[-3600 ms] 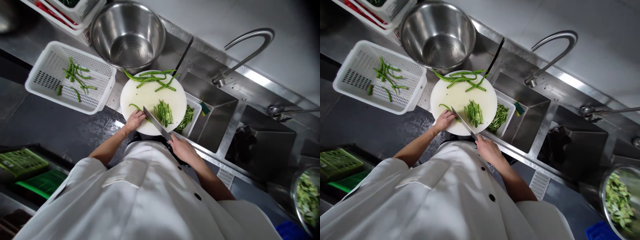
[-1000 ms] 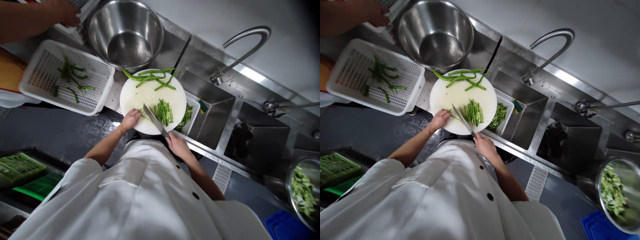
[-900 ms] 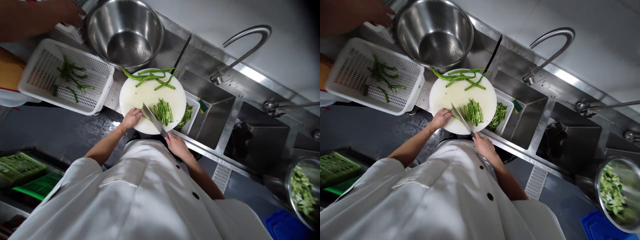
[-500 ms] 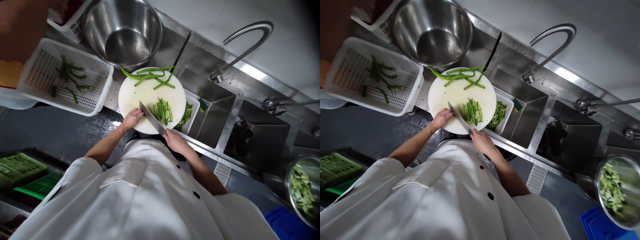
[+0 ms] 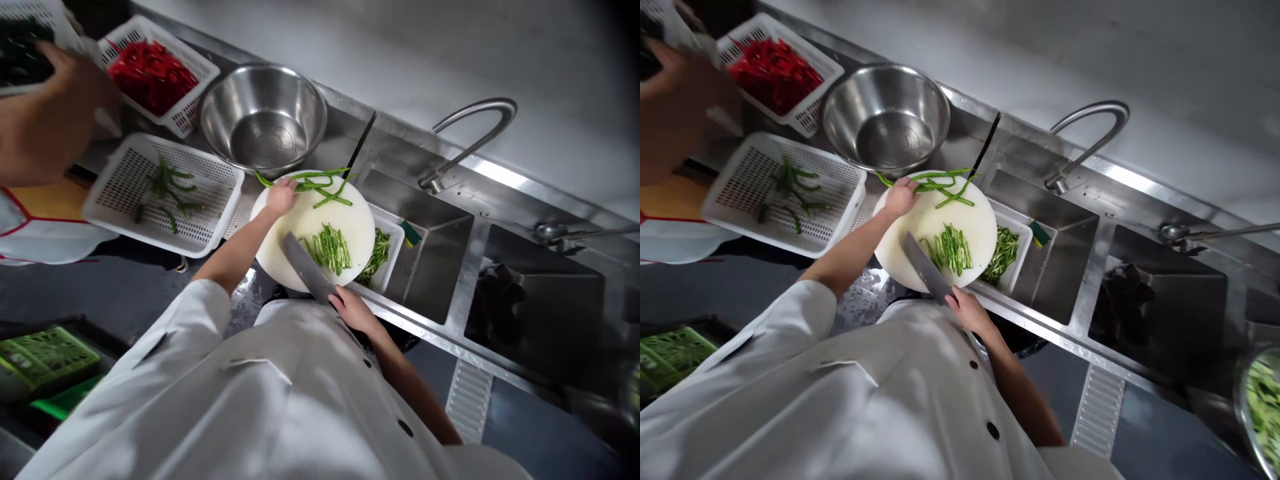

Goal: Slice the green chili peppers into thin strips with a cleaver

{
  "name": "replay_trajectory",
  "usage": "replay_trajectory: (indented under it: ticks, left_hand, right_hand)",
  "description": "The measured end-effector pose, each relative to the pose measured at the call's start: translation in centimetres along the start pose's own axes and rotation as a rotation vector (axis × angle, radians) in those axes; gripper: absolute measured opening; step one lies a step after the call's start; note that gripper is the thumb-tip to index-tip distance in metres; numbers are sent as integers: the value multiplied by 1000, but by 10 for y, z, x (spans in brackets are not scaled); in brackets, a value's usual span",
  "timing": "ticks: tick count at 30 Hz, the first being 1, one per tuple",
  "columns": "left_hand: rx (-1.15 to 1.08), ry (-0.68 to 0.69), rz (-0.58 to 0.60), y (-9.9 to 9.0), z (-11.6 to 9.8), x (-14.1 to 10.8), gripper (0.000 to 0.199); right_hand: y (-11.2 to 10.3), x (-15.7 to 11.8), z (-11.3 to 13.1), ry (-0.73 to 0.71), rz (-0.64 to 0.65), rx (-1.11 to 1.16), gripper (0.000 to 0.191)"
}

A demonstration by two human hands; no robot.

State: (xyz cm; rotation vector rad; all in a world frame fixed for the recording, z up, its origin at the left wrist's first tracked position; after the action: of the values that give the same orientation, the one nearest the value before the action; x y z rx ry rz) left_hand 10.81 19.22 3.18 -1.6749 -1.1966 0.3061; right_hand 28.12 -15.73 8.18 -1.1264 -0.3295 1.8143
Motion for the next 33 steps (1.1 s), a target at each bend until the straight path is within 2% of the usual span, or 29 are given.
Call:
replay_trajectory:
  ticks: [2,4,6,8,11,14,16,18,21,24,26,30,33]
  left_hand:
    - [13,-54,105,10,-11,26,29]
    - [47,-129,150,10,-18,39,32]
    - [87,-194,157,-1,-20,42,30]
    - [118,-243,161,-21,-15,34,25]
    - [126,-230,134,-61,-5,-2,24]
    - [96,-193,144,-88,7,-65,29]
    - [84,-207,184,-92,12,-113,30]
    - [109,-274,197,-88,14,-156,32]
    - [182,-376,199,-72,5,-198,31]
    - [284,-345,218,-57,-13,-212,31]
    - [352,-295,232,-51,-23,-213,33]
    - [407,-247,252,-51,-25,-214,33]
    - [424,-207,231,-59,-20,-215,31]
  right_hand:
    - [3,7,-5,67,-38,110,28]
    - [4,11,-12,125,-75,211,28]
    - [4,12,-20,148,-105,291,26]
    - [4,10,-28,144,-116,361,24]
    - [3,9,-33,138,-124,423,24]
    - [2,7,-34,149,-107,423,26]
    - [0,3,-35,159,-81,376,27]
    - [-4,-5,-36,156,-68,276,29]
    - [-13,-20,-29,133,-74,43,30]
    - [-21,-23,-5,122,-41,-209,37]
    - [-22,-13,21,99,-6,-317,42]
    - [-21,32,66,31,36,-360,37]
    - [-27,63,70,1,4,-329,34]
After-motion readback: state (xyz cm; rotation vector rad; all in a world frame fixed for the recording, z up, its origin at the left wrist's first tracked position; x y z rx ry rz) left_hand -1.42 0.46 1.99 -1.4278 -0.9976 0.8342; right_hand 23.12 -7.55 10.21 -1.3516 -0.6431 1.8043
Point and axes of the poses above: each hand's wrist, its own x-axis towards the middle knuckle, its own y-axis out of the palm, z = x × y, the point moved 4 cm from there along x, towards the middle knuckle, and after that the axes turned 2 degrees about -y, right-handed, at the moved point
